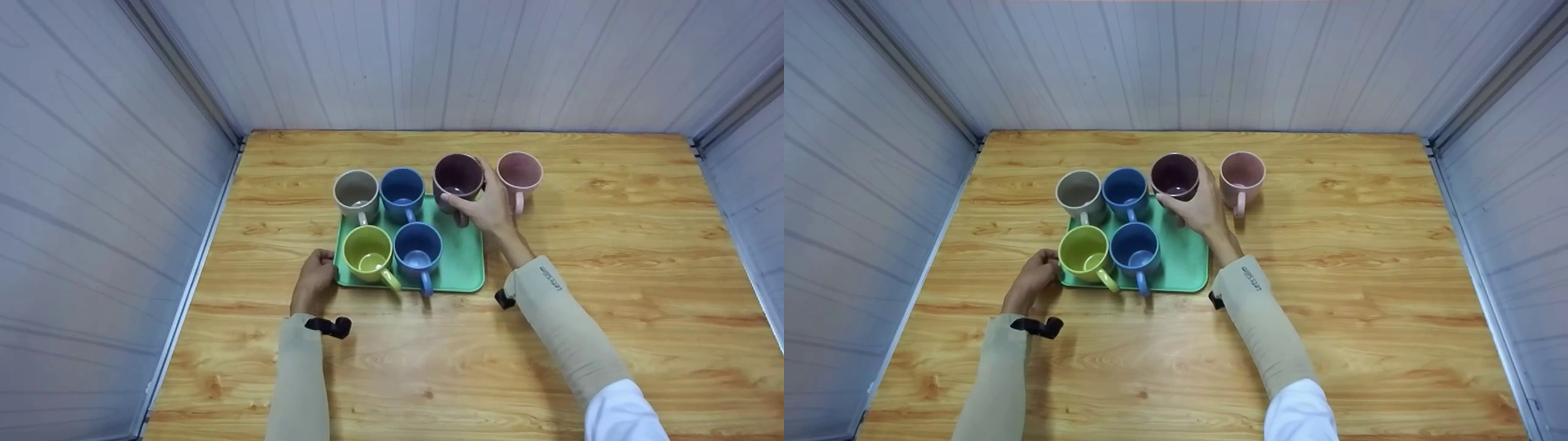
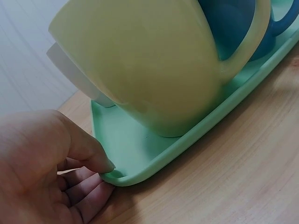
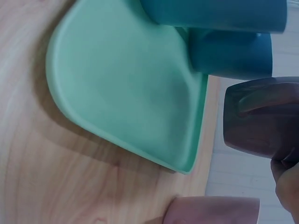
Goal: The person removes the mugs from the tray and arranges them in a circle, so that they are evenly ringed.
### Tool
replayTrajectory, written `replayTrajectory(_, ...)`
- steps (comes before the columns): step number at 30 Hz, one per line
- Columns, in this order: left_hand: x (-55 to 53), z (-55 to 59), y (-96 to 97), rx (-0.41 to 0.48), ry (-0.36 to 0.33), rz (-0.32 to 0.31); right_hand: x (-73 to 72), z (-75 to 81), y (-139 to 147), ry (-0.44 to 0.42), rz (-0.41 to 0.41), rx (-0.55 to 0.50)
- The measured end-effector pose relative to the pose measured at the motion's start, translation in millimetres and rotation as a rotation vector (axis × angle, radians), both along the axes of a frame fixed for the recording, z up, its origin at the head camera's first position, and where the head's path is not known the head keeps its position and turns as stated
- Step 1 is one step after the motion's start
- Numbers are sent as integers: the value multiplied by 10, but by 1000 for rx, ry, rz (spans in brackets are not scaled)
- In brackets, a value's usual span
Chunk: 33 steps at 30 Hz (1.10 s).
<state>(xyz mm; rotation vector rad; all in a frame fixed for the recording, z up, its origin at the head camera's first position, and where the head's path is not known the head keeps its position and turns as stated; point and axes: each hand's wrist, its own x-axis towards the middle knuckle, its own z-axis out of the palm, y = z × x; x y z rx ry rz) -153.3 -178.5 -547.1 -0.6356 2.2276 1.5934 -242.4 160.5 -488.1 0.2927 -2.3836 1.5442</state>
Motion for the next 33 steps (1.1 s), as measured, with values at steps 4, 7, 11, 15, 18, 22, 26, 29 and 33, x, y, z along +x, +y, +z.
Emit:
replayTrajectory(4,4,-5,3,-6,8,-12,-9,60,37,-28,-25,7)
replayTrajectory(7,17,5,11,-6,16,-11,-15,123,64,-49,-41,10)
replayTrajectory(11,21,-1,8,13,24,3,-41,213,105,-52,-57,5)
replayTrajectory(15,24,-2,6,15,31,6,-75,303,164,-61,-75,11)
replayTrajectory(18,27,4,10,29,32,14,-97,366,219,-64,-90,20)
replayTrajectory(22,32,8,15,69,28,32,-132,418,310,-77,-124,39)
replayTrajectory(26,33,0,11,73,30,34,-164,427,410,-107,-137,-7)
replayTrajectory(29,28,-11,4,29,39,7,-175,432,472,-117,-138,-67)
replayTrajectory(33,24,-25,-8,-31,46,-24,-183,475,522,-110,-139,-113)
